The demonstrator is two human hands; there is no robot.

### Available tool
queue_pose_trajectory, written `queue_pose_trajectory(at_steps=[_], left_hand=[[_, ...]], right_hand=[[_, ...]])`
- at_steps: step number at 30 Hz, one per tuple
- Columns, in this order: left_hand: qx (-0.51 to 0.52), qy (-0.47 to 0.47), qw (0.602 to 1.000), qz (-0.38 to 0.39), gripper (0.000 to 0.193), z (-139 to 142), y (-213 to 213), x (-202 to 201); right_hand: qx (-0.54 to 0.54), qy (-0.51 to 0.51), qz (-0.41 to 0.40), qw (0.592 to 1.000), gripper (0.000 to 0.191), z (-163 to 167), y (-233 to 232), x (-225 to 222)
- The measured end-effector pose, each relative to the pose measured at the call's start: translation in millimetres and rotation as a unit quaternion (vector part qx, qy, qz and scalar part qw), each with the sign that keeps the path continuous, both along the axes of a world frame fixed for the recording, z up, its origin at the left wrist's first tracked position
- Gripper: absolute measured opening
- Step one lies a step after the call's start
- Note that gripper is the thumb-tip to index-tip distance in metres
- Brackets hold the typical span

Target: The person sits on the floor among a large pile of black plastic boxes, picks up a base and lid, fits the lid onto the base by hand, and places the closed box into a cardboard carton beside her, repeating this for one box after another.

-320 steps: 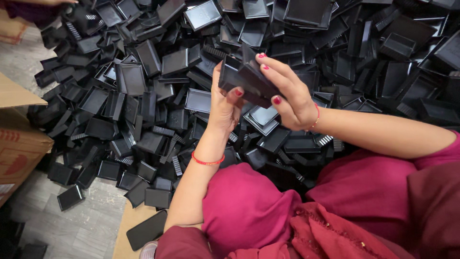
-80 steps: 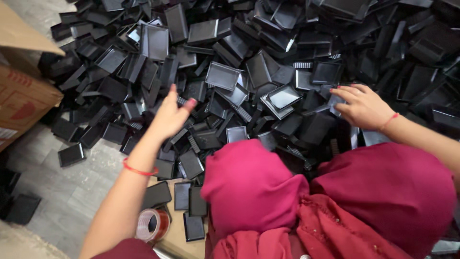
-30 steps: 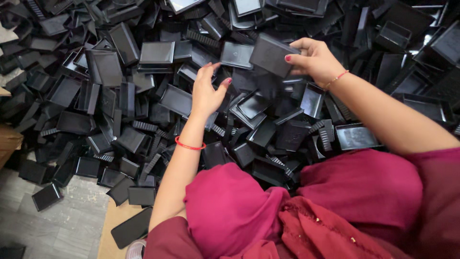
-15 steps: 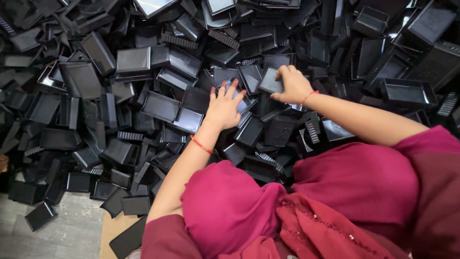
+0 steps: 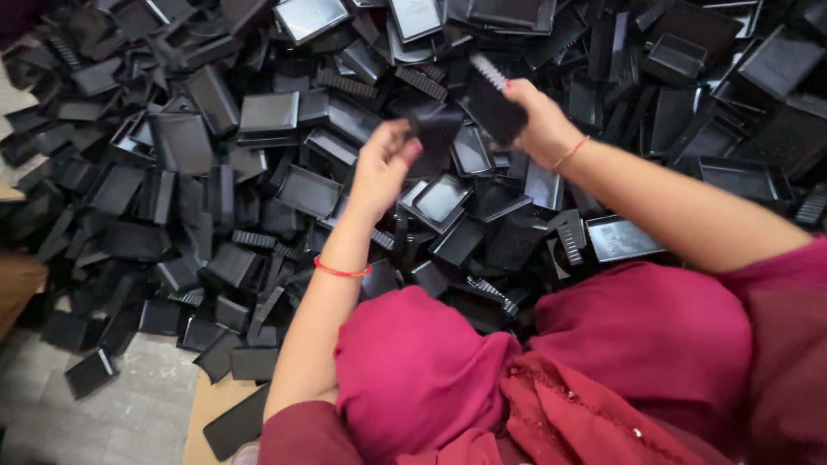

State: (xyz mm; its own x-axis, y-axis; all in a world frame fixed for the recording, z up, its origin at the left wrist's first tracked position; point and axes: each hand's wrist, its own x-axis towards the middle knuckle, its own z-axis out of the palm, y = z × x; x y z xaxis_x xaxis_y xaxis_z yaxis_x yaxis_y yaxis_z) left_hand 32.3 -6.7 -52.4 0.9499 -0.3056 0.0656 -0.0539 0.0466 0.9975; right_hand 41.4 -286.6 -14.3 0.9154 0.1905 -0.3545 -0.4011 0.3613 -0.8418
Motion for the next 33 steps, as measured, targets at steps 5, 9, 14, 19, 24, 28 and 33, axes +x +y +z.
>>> queue_pose_trajectory(at_steps=[5,9,14,19,24,28,33], left_hand=[[-0.338,0.121,0.933,0.025,0.065,72,-15,-15],[-0.291,0.068,0.954,0.021,0.072,100,-31,-40],[-0.204,-0.067,0.976,0.041,0.067,100,-22,-50],[-0.268,0.007,0.963,0.036,0.074,97,-12,-51],[-0.355,0.086,0.931,-0.016,0.067,99,-9,-53],[-0.335,0.105,0.936,-0.031,0.061,95,-9,-54],[-0.359,0.094,0.927,-0.057,0.057,93,-6,-55]], right_hand=[[0.069,-0.119,0.070,0.988,0.046,72,53,-39],[-0.101,-0.297,0.067,0.947,0.049,107,87,-82],[-0.114,-0.349,0.087,0.926,0.048,118,94,-95],[-0.180,-0.413,0.082,0.889,0.054,112,83,-90],[-0.327,-0.550,0.032,0.768,0.050,107,83,-86],[-0.285,-0.504,0.050,0.813,0.046,104,85,-86],[-0.288,-0.532,0.045,0.795,0.045,103,82,-84]])
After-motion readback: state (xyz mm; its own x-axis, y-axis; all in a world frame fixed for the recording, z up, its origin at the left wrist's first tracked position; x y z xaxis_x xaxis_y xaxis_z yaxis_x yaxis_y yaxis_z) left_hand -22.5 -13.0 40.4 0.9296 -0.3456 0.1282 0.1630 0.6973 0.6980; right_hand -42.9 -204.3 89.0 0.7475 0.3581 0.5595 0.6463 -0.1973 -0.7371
